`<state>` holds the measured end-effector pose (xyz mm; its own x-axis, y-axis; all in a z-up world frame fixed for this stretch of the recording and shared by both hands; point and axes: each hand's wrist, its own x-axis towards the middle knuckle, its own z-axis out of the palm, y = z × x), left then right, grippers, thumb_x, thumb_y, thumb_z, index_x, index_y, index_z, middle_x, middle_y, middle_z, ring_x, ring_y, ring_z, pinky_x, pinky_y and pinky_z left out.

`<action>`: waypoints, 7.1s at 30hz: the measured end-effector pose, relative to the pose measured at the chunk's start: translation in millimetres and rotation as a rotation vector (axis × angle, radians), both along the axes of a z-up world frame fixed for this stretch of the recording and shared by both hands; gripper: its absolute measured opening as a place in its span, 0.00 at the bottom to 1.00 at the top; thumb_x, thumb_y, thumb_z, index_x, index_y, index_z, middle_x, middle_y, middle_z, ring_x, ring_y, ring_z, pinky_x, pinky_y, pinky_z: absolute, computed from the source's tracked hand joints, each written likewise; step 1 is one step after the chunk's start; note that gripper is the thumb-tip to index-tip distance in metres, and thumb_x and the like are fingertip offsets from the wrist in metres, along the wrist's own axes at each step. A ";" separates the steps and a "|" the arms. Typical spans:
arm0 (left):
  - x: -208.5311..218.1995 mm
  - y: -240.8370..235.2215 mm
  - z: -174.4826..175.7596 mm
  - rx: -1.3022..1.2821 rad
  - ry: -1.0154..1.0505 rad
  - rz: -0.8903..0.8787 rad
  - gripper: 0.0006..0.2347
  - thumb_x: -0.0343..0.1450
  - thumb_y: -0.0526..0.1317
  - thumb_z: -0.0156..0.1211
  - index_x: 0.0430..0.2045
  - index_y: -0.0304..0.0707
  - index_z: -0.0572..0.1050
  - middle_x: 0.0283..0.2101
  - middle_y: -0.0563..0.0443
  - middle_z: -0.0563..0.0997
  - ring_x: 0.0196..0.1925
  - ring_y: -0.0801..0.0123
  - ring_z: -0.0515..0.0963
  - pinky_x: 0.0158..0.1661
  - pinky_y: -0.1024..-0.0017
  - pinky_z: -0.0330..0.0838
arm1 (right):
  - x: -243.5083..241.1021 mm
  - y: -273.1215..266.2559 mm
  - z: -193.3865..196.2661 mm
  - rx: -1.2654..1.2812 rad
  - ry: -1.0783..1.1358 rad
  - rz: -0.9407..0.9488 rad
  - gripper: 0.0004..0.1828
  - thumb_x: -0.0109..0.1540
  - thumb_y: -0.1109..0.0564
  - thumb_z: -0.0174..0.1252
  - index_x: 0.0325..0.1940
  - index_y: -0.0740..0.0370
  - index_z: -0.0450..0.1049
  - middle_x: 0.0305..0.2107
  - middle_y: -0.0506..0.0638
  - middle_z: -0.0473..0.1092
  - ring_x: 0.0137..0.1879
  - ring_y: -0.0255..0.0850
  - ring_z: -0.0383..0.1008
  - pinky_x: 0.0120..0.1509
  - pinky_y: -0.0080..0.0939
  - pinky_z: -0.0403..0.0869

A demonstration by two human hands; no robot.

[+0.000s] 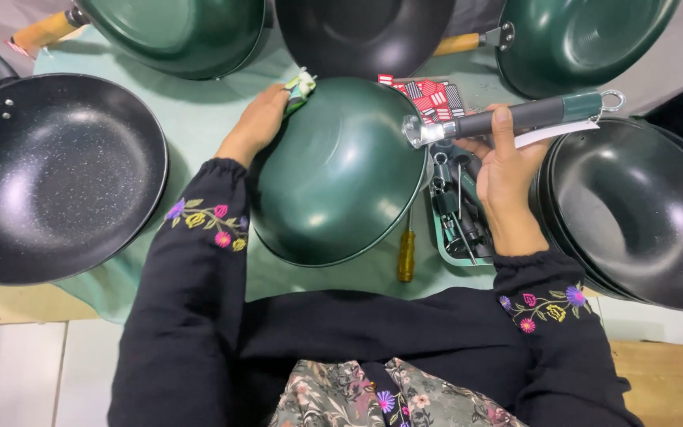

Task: The person is cleaning several woks and pans by wiping them with a cloth.

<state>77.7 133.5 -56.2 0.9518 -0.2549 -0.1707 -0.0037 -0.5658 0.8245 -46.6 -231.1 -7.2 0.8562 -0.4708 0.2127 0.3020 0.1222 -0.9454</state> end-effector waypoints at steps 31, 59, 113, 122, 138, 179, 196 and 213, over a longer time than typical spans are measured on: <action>-264.3 -32.7 50.9 0.554 -0.266 -0.113 0.37 0.74 0.47 0.54 0.71 0.14 0.46 0.70 0.10 0.48 0.69 0.18 0.57 0.63 0.42 0.62 | 1.7 2.2 -1.2 0.044 -0.031 -0.029 0.18 0.70 0.55 0.64 0.52 0.54 0.59 0.43 0.50 0.74 0.46 0.53 0.86 0.41 0.59 0.92; -94.9 -54.5 -13.8 0.250 -0.671 0.074 0.26 0.75 0.51 0.49 0.70 0.48 0.63 0.70 0.38 0.63 0.71 0.38 0.63 0.69 0.47 0.54 | -0.5 -3.1 -2.2 0.092 -0.016 -0.023 0.15 0.69 0.56 0.63 0.52 0.57 0.63 0.42 0.51 0.76 0.47 0.54 0.86 0.41 0.60 0.91; -97.1 -191.7 30.0 0.478 -1.214 -0.179 0.16 0.71 0.48 0.62 0.46 0.35 0.79 0.46 0.42 0.74 0.53 0.42 0.72 0.48 0.51 0.64 | 3.4 -32.6 -38.7 0.301 -0.009 0.082 0.21 0.70 0.36 0.44 0.59 0.49 0.57 0.46 0.59 0.77 0.49 0.61 0.84 0.46 0.70 0.87; -137.9 -203.2 60.2 0.136 -1.233 -0.115 0.21 0.74 0.41 0.61 0.59 0.25 0.68 0.60 0.28 0.69 0.60 0.34 0.73 0.57 0.53 0.72 | -12.0 -12.0 -10.6 0.359 0.013 0.101 0.32 0.65 0.28 0.43 0.63 0.49 0.59 0.48 0.57 0.76 0.54 0.53 0.82 0.50 0.59 0.89; -81.9 -281.1 88.7 0.026 -1.065 -0.454 0.23 0.74 0.36 0.59 0.65 0.33 0.63 0.69 0.37 0.66 0.68 0.47 0.70 0.68 0.59 0.66 | -34.3 -27.7 -22.0 0.546 0.004 0.247 0.28 0.56 0.74 0.45 0.62 0.70 0.65 0.39 0.58 0.72 0.35 0.41 0.72 0.38 0.35 0.71; -111.4 -367.0 115.3 -0.101 -0.831 0.072 0.10 0.66 0.46 0.58 0.28 0.40 0.81 0.35 0.44 0.76 0.35 0.50 0.76 0.36 0.53 0.70 | -34.6 -21.9 -32.8 0.234 -0.033 0.177 0.28 0.62 0.66 0.59 0.65 0.62 0.59 0.52 0.54 0.69 0.53 0.39 0.72 0.53 0.35 0.73; -91.0 -256.4 50.4 0.038 -1.079 -0.212 0.16 0.76 0.48 0.55 0.60 0.56 0.72 0.45 0.47 0.78 0.43 0.46 0.82 0.41 0.52 0.79 | -11.2 -1.7 -57.2 -0.022 -0.148 -0.014 0.33 0.64 0.70 0.66 0.64 0.50 0.57 0.54 0.47 0.68 0.60 0.36 0.71 0.62 0.39 0.76; -111.2 -226.6 60.9 0.062 -1.082 -0.174 0.21 0.75 0.33 0.56 0.65 0.41 0.68 0.53 0.39 0.76 0.45 0.42 0.78 0.40 0.53 0.74 | -12.2 14.2 -36.2 0.222 -0.187 0.059 0.23 0.74 0.62 0.48 0.71 0.46 0.54 0.53 0.48 0.69 0.56 0.41 0.77 0.55 0.45 0.83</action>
<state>-33.5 -93.1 4.6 0.5576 -0.4199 0.7161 -0.7920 -0.5275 0.3073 -58.8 -216.9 -43.4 0.8389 -0.4743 0.2670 0.4551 0.3420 -0.8221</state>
